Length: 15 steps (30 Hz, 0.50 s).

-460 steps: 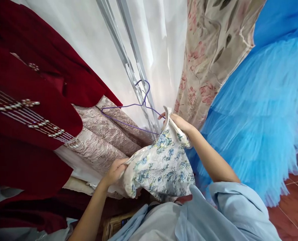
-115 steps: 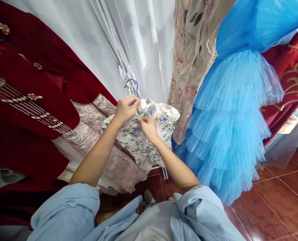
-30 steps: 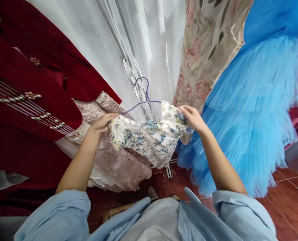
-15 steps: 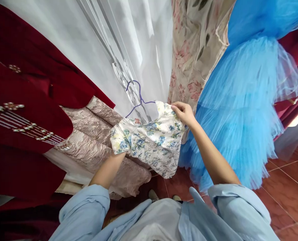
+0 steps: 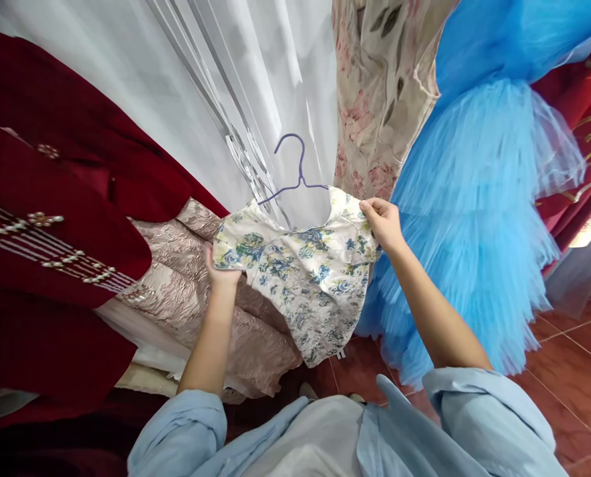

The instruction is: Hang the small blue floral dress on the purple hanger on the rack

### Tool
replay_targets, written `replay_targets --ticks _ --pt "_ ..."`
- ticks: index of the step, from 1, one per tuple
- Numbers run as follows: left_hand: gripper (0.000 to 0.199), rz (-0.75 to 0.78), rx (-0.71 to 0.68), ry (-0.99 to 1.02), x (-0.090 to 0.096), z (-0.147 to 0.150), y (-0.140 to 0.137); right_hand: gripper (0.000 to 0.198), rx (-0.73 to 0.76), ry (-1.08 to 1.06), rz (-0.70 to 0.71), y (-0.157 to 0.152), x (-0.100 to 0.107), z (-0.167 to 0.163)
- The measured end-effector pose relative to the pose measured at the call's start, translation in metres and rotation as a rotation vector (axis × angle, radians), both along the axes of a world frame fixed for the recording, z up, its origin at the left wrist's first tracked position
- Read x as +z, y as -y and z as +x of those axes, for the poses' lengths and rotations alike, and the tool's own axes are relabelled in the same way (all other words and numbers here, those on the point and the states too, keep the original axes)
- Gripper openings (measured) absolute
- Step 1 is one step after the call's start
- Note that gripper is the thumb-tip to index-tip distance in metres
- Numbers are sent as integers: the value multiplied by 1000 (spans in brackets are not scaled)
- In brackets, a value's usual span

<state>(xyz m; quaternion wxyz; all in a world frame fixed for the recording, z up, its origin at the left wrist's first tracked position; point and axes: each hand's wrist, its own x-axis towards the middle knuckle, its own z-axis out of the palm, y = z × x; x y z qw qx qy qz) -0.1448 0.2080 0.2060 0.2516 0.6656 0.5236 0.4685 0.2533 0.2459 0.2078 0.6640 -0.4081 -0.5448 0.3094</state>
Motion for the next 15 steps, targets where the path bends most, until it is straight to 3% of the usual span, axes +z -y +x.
replay_targets --ticks 3,6,9,12,15 --pt "61 310 242 270 15 2 13 36 56 -39 -78 26 -2 10" --pt "51 510 375 257 16 35 39 35 183 -88 -230 72 -12 4" --pt "54 346 142 136 6 92 76 33 265 -176 -338 134 -35 -28" --pt "72 127 -163 212 -9 146 118 33 394 -197 -330 199 -70 -78" --pt "82 32 -183 327 -24 170 153 35 593 -139 -264 247 -99 -122"
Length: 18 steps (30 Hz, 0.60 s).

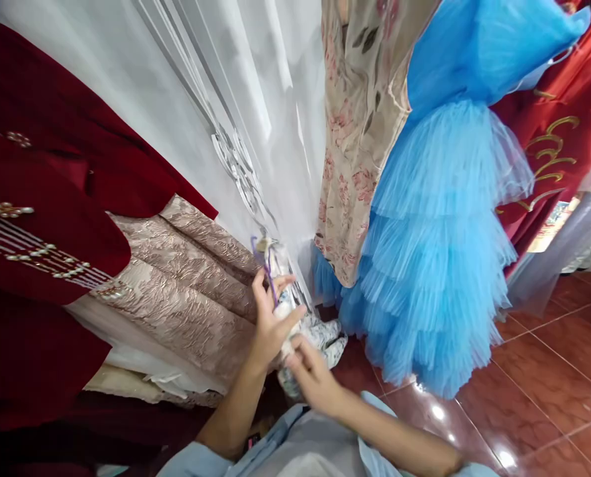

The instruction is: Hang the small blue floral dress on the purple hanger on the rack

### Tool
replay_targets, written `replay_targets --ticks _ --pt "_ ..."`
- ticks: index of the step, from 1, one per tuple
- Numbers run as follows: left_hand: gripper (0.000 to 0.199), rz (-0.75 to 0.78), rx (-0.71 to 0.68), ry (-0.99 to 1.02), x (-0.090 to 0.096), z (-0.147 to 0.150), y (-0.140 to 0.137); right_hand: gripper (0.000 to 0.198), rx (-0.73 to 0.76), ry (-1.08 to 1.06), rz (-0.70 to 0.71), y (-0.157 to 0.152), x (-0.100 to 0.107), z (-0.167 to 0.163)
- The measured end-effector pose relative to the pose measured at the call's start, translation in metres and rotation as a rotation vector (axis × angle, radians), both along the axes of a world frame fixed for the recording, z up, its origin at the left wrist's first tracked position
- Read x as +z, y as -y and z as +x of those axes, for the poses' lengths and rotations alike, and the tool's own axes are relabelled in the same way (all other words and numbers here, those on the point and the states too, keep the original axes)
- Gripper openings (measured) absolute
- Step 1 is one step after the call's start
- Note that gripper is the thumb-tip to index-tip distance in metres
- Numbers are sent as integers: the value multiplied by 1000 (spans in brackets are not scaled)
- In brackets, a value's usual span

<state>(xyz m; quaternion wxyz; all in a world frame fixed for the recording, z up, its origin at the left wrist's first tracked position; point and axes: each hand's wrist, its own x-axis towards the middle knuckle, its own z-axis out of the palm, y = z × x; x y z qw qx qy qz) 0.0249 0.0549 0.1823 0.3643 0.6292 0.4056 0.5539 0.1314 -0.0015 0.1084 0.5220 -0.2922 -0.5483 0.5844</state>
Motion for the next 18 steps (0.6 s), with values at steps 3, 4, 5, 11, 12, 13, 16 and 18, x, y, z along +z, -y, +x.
replay_targets --ticks 3,4,5,11,12,13,16,18 --pt "75 -89 56 59 -8 -14 22 31 249 103 106 18 -7 -14" --pt "73 -115 49 61 -8 -25 27 29 328 129 130 18 -5 -11" --pt "71 -143 27 39 -6 -38 31 26 385 145 153 15 -3 -6" --pt "40 -122 -174 -454 42 -110 20 18 -162 199 235 -39 0 57" --pt "36 -76 -148 -505 52 -116 11 18 -320 248 257 -53 -1 69" --pt "32 -35 -104 -543 62 -120 -1 29 -449 304 282 -66 -3 80" --pt "22 -3 46 -537 83 -127 -46 64 -645 419 317 -99 -7 106" --pt "25 -55 52 -440 90 -131 -81 68 -667 425 313 -107 -13 116"
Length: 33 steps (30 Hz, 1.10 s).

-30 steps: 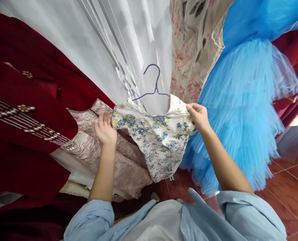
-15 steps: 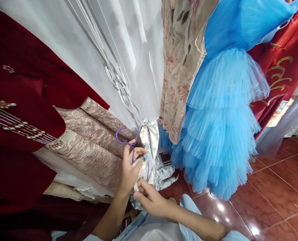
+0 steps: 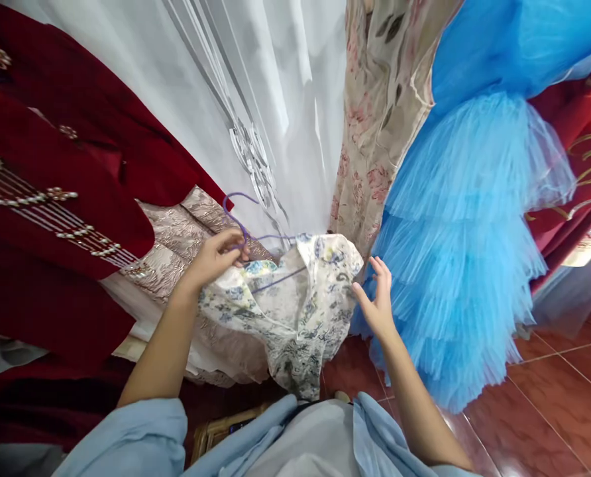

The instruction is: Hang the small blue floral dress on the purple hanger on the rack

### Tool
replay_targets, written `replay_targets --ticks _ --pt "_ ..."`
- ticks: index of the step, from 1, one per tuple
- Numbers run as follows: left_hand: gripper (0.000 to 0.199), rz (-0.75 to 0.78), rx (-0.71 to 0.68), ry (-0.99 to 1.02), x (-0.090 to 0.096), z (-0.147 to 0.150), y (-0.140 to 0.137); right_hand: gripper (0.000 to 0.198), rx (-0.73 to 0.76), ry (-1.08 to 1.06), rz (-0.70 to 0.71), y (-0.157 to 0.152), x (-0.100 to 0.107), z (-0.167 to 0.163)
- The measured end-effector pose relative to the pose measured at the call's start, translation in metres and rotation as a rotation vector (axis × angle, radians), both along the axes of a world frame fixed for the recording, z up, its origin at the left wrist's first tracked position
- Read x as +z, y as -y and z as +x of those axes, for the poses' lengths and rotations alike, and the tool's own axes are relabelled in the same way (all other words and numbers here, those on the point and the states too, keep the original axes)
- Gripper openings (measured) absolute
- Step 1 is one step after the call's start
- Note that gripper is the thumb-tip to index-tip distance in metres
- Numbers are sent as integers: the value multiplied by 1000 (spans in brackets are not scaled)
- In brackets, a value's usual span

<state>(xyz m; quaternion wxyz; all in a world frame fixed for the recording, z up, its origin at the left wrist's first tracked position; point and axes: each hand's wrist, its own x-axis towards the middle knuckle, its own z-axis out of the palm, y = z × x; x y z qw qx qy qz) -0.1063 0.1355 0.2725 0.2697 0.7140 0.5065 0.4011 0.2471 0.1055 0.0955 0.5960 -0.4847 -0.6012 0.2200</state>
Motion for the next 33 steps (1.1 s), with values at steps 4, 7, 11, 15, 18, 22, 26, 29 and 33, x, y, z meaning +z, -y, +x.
replay_targets --ticks 4,7,11,15,18,22,26,29,33 --pt "41 -66 -118 212 7 -11 -59 66 70 -51 -61 14 -34 -1" --pt "48 -103 -181 306 14 -19 -85 62 140 -119 -194 33 -74 -10" --pt "56 -219 -258 410 23 -18 -104 54 154 -184 -314 50 -115 -17" --pt "57 -300 -329 419 34 -3 -113 43 134 -218 -382 59 -126 -21" --pt "49 -333 -373 326 40 8 -115 39 133 -220 -396 59 -128 -26" --pt "48 -336 -402 231 38 11 -110 46 135 -252 -397 46 -127 -36" --pt "41 -243 -372 99 31 5 -108 50 222 -228 -365 12 -109 -56" --pt "29 126 -130 -39 22 0 -103 47 259 -172 -318 -21 -89 -77" --pt "25 832 342 -117 -16 -3 -71 34 270 -18 -397 -59 -76 -106"
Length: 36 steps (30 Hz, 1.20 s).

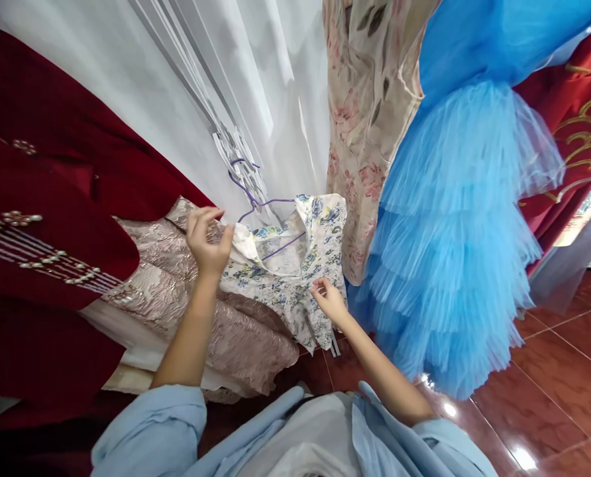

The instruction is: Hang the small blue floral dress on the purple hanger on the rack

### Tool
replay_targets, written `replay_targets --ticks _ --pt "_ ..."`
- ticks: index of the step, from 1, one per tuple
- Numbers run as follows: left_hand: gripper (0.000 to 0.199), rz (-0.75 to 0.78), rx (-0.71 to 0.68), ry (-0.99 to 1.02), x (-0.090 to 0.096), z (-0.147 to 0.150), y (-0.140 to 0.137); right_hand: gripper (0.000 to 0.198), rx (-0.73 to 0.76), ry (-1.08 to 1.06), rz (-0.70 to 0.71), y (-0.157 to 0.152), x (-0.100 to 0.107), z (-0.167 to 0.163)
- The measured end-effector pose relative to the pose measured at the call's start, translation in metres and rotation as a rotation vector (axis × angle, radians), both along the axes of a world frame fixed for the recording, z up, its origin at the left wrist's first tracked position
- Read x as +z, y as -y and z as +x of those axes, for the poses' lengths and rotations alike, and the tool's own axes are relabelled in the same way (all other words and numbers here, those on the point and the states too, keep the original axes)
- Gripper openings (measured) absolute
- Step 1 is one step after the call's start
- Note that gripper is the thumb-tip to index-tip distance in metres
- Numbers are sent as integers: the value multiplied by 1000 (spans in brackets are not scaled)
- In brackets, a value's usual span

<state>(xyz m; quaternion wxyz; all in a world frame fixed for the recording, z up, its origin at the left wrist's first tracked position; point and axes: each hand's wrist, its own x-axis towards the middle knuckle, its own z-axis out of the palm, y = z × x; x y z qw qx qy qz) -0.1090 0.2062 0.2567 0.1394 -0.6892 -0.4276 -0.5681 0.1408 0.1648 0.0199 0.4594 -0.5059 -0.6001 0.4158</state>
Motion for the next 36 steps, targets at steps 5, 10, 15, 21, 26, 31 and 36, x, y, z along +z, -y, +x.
replay_targets --ticks 5,10,15,21,26,31,36 --pt "12 129 21 -16 -105 18 60 27 -10 404 -104 -36 -2 -34" --pt "16 -285 -7 128 -206 38 98 24 -58 489 -71 -56 0 -59" --pt "32 -529 -11 231 -261 45 101 27 -63 459 -66 -50 -3 -66" --pt "32 -664 -43 220 -291 65 79 30 34 490 -28 -5 -11 -56" --pt "8 -671 -66 246 -291 79 80 26 251 800 191 13 9 -25" --pt "18 -673 -133 231 -274 87 96 23 559 974 532 -10 57 12" --pt "25 -772 -178 219 -265 90 124 27 580 980 736 -39 128 12"
